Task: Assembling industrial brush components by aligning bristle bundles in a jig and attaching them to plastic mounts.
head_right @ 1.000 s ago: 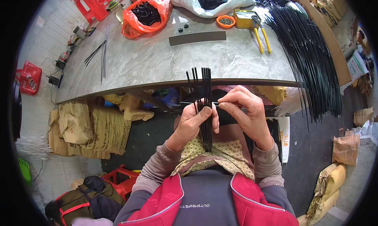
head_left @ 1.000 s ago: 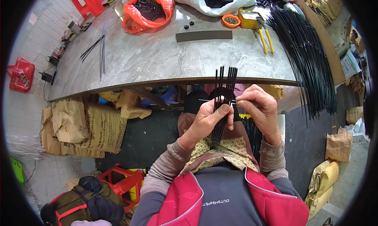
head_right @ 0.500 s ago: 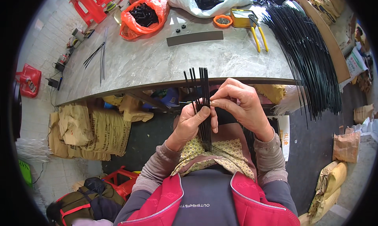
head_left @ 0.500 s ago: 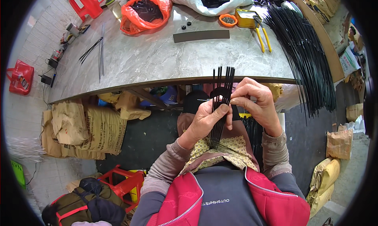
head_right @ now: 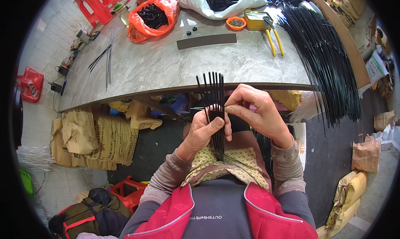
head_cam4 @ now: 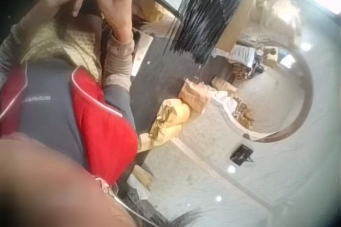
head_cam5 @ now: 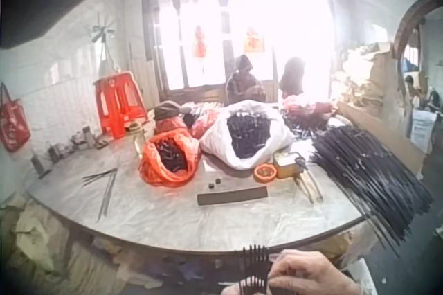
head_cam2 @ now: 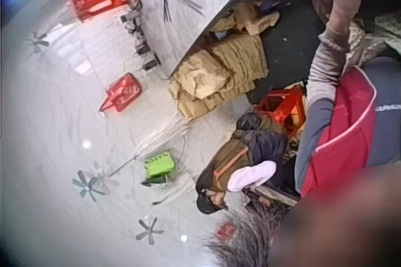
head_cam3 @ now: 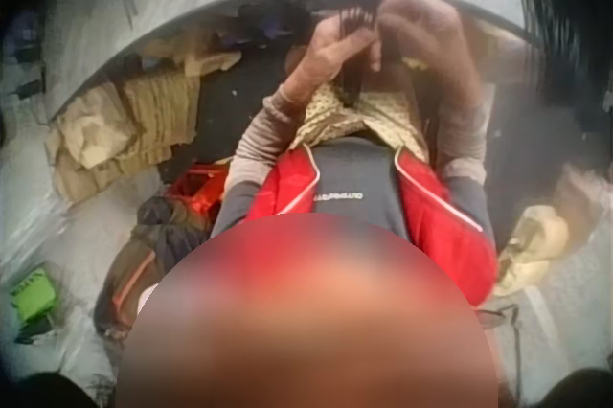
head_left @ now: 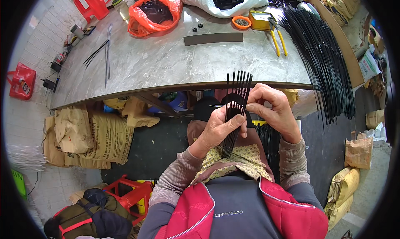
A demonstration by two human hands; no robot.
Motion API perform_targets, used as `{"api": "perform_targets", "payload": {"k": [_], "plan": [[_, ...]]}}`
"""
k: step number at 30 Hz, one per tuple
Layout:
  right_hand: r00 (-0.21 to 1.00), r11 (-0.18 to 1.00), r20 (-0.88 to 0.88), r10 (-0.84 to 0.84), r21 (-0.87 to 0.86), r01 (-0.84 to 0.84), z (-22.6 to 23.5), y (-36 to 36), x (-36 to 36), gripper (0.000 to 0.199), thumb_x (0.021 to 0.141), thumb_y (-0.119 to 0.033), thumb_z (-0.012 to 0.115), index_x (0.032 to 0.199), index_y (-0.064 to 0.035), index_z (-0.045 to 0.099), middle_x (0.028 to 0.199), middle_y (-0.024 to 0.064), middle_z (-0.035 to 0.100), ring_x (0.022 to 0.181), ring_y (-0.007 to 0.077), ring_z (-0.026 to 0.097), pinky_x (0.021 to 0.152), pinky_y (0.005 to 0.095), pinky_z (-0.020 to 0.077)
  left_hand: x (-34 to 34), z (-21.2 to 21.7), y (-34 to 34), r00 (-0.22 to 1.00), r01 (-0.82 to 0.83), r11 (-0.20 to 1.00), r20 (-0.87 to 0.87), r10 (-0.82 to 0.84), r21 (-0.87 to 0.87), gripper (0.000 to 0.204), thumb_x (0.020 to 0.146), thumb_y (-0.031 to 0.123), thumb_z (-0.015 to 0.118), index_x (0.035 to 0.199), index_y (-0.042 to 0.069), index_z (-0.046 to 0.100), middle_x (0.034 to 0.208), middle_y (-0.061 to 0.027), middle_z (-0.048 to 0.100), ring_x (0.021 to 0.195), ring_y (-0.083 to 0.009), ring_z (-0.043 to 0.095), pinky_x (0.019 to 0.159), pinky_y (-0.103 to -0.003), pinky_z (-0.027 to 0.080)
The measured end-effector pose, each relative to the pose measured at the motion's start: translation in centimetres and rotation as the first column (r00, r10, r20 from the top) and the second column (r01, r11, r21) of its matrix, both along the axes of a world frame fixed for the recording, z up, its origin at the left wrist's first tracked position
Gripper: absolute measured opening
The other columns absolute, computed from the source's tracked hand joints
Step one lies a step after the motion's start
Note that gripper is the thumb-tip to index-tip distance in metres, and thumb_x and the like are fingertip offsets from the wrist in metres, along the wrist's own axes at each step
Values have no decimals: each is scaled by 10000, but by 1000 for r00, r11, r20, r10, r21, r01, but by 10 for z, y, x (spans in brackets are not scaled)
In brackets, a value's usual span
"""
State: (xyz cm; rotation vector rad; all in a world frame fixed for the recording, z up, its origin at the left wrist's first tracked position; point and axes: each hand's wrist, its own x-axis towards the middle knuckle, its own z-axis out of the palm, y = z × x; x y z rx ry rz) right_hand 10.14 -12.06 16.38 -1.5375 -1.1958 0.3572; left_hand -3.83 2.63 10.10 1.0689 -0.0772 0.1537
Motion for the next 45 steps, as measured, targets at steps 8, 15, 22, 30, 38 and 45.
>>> {"api": "perform_targets", "payload": {"k": [8,15,22,30,38,45], "plan": [[999,999,-33,13,35,-12,16,7,0,305,826,-91,770,1075,28,641,956,36,599,824,122,569,760,258,474,3,-5,-1,1000,9,997,5,-9,-81,753,873,707,608,1094,-13,577,860,-142,664,777,-236,695,724,-355,584],[892,964,-366,264,75,-255,26,30,3,855,875,-604,644,1370,83,524,1222,152,670,1116,211,652,991,338,509,9,-8,1,994,105,966,14,-104,-236,922,780,868,497,1101,4,539,899,-120,641,824,-245,697,776,-373,589],[864,956,-413,288,65,-287,38,28,-8,1206,746,-921,493,1367,113,505,1238,211,663,1167,270,649,1039,398,492,14,-11,11,993,110,948,68,-94,-297,870,864,815,468,1190,10,523,913,-111,638,808,-248,696,773,-402,600],[892,976,-406,199,0,-217,42,14,-32,1251,739,-942,440,1399,119,487,1333,176,613,1233,237,593,1077,367,433,10,-36,2,995,-40,955,-94,13,-294,217,1070,140,503,1244,27,566,925,-72,639,786,-177,681,698,-342,611],[869,996,494,36,51,-70,-16,14,-64,816,789,-644,628,1196,63,602,1113,184,636,1029,391,619,936,507,469,9,-56,8,987,-158,987,-9,158,27,178,992,143,555,1088,6,613,913,-22,669,845,-87,644,752,-249,531],[760,959,-624,-184,56,278,-66,-2,-69,224,1066,-160,537,1011,14,667,804,12,622,734,59,550,651,222,452,3,-42,6,960,-128,979,-229,162,157,197,914,206,600,1044,59,622,1033,-16,606,887,-149,628,707,-298,491]]}}
